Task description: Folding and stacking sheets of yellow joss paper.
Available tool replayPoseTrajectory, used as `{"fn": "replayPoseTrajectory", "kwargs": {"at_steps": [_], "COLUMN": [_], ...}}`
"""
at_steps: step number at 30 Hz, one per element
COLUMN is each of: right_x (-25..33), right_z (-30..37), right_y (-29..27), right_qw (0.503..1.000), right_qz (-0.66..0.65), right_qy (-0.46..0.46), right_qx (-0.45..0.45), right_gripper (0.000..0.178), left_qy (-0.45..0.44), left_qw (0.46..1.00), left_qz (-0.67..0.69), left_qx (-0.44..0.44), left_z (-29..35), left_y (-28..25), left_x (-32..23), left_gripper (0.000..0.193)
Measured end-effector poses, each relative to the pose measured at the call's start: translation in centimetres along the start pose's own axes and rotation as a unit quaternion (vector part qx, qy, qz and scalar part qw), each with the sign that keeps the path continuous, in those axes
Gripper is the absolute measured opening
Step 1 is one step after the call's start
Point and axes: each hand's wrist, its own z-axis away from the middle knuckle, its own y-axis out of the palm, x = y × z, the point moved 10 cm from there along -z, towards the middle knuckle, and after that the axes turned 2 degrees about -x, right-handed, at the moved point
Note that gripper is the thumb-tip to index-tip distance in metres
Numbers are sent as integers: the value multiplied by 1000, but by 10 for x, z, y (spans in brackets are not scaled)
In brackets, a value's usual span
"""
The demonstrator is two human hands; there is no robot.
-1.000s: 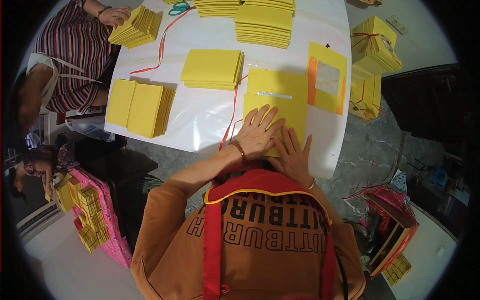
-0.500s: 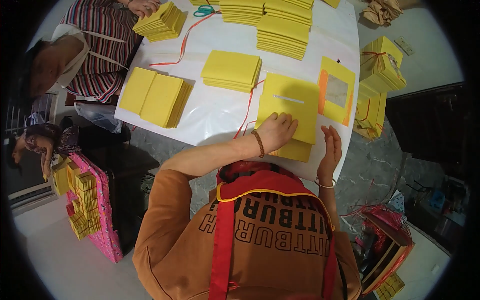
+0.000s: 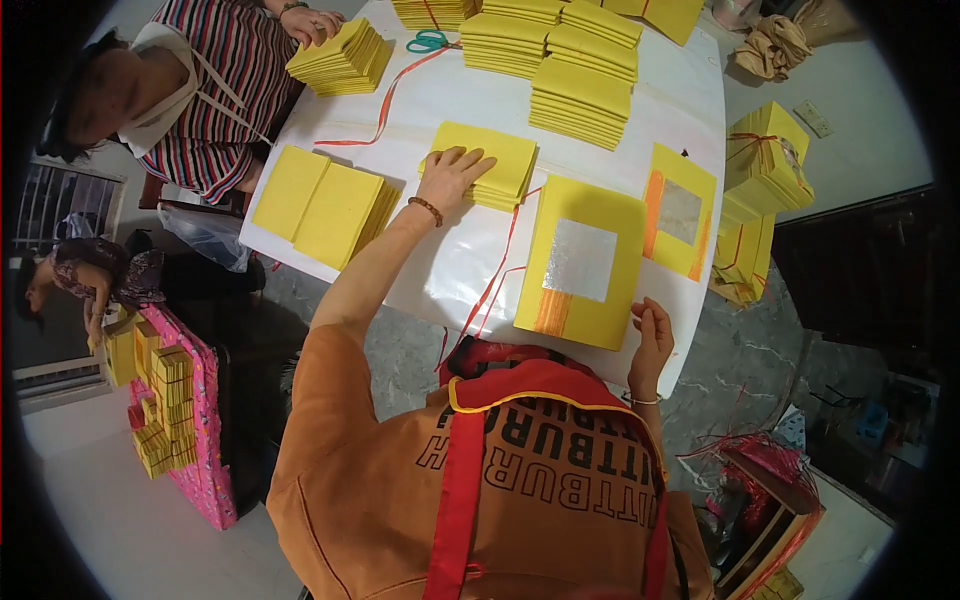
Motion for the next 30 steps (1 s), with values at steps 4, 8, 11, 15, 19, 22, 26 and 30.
{"fn": "replayPoseTrajectory", "kwargs": {"at_steps": [4, 8, 11, 15, 19, 22, 26, 30], "right_x": [-4, -5, -3, 5, 20, 34, 20, -8], "right_z": [-1, -2, -3, -4, -6, 1, 0, -9], "right_y": [1, 1, 2, 5, 11, 20, 14, 7], "right_qw": [1000, 1000, 1000, 999, 984, 956, 972, 998], "right_qz": [-2, 0, -3, 35, 141, 208, 171, 3], "right_qy": [9, 7, -3, -33, -108, -203, -150, -42], "right_qx": [-2, -4, -5, -2, 25, 50, 56, 49], "right_gripper": [25, 23, 22, 20, 18, 16, 21, 41], "left_qy": [-18, -6, -3, -11, -7, 0, 2, -75], "left_qw": [1000, 995, 996, 995, 992, 991, 997, 902], "left_qz": [11, -6, -2, -13, -11, -16, -34, 425], "left_qx": [-1, 97, 89, 103, 124, 129, 63, 30], "left_z": [-10, 5, 18, 17, 13, 9, 2, 32], "left_y": [-10, 15, 23, 23, 19, 14, -23, -43], "left_x": [6, -3, 1, -2, -1, 0, -23, -80], "left_gripper": [56, 62, 68, 67, 65, 64, 64, 49]}}
